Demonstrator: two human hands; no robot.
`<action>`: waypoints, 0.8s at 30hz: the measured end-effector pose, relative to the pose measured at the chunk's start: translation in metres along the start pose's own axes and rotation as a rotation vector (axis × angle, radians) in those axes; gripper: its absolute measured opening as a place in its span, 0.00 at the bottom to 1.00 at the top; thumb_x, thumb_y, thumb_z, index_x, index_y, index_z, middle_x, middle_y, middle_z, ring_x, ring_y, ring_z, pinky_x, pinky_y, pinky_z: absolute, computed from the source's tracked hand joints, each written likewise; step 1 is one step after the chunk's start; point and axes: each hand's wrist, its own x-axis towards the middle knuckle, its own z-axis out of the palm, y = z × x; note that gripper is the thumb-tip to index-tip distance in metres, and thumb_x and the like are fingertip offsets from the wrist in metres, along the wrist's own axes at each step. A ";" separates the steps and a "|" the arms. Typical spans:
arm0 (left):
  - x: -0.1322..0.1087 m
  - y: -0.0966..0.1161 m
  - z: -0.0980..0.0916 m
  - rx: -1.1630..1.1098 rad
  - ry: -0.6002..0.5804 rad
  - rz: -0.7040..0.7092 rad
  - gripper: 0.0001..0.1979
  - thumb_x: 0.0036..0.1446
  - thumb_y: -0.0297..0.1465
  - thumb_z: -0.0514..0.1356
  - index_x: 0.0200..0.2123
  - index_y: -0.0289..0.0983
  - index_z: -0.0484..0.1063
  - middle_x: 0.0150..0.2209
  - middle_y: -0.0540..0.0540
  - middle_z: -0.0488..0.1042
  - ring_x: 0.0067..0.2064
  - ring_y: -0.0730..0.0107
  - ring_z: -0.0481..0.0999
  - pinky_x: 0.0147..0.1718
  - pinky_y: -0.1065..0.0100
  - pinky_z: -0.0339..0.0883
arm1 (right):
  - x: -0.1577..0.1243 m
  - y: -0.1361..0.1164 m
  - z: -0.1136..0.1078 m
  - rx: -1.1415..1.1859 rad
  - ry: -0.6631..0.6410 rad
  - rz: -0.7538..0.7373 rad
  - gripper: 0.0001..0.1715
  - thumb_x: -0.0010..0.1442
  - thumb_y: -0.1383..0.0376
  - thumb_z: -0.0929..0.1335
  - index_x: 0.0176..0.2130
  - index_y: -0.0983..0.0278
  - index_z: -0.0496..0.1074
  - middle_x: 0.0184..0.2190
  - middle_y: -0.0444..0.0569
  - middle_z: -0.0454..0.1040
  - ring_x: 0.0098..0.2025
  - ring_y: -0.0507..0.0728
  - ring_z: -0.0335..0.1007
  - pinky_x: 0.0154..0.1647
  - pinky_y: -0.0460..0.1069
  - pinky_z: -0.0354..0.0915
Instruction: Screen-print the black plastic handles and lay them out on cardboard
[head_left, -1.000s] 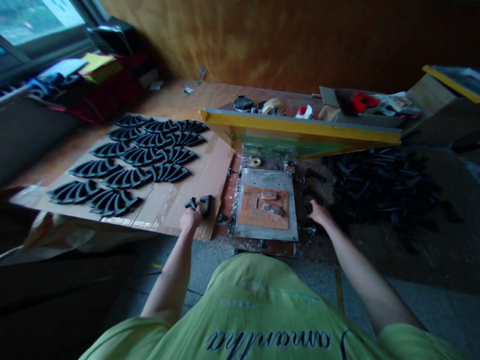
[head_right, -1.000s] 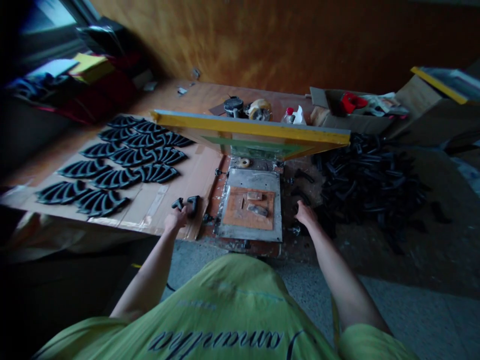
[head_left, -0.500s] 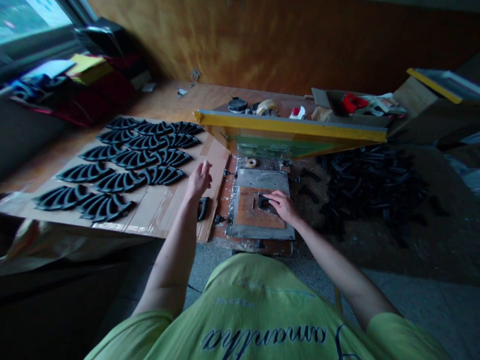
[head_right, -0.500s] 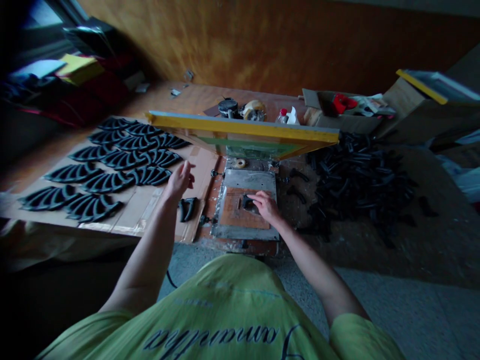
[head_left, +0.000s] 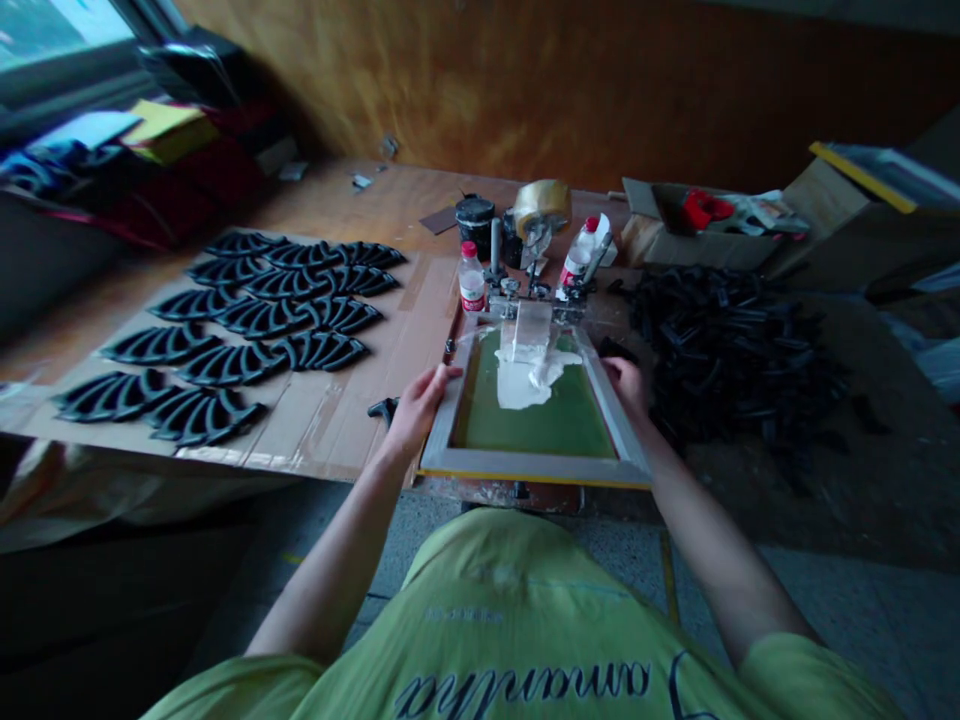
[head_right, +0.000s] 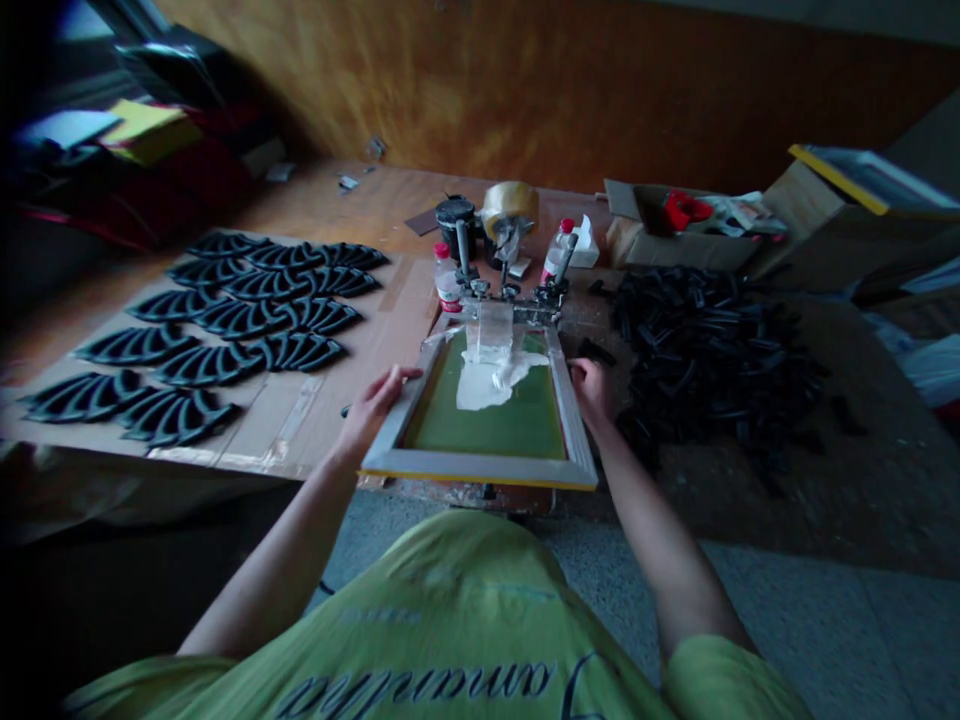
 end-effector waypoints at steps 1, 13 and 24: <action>-0.004 -0.016 -0.001 0.010 -0.015 -0.061 0.30 0.56 0.50 0.60 0.55 0.37 0.72 0.28 0.50 0.74 0.26 0.74 0.71 0.23 0.74 0.62 | 0.010 -0.001 -0.005 0.002 0.030 0.017 0.19 0.67 0.66 0.60 0.47 0.69 0.76 0.38 0.57 0.77 0.35 0.55 0.71 0.41 0.53 0.71; 0.010 -0.096 0.000 0.235 0.001 -0.174 0.37 0.53 0.38 0.64 0.65 0.40 0.61 0.28 0.52 0.75 0.28 0.71 0.73 0.28 0.72 0.64 | 0.007 -0.099 0.037 -0.210 -0.487 -0.362 0.07 0.60 0.69 0.66 0.38 0.65 0.75 0.38 0.56 0.76 0.45 0.63 0.67 0.46 0.55 0.60; 0.007 -0.096 0.002 0.227 0.044 -0.175 0.34 0.52 0.41 0.65 0.61 0.39 0.66 0.33 0.47 0.79 0.31 0.66 0.76 0.30 0.69 0.67 | -0.011 -0.090 0.015 -0.163 -0.549 -0.594 0.08 0.57 0.70 0.67 0.35 0.62 0.76 0.34 0.50 0.77 0.42 0.60 0.68 0.43 0.52 0.58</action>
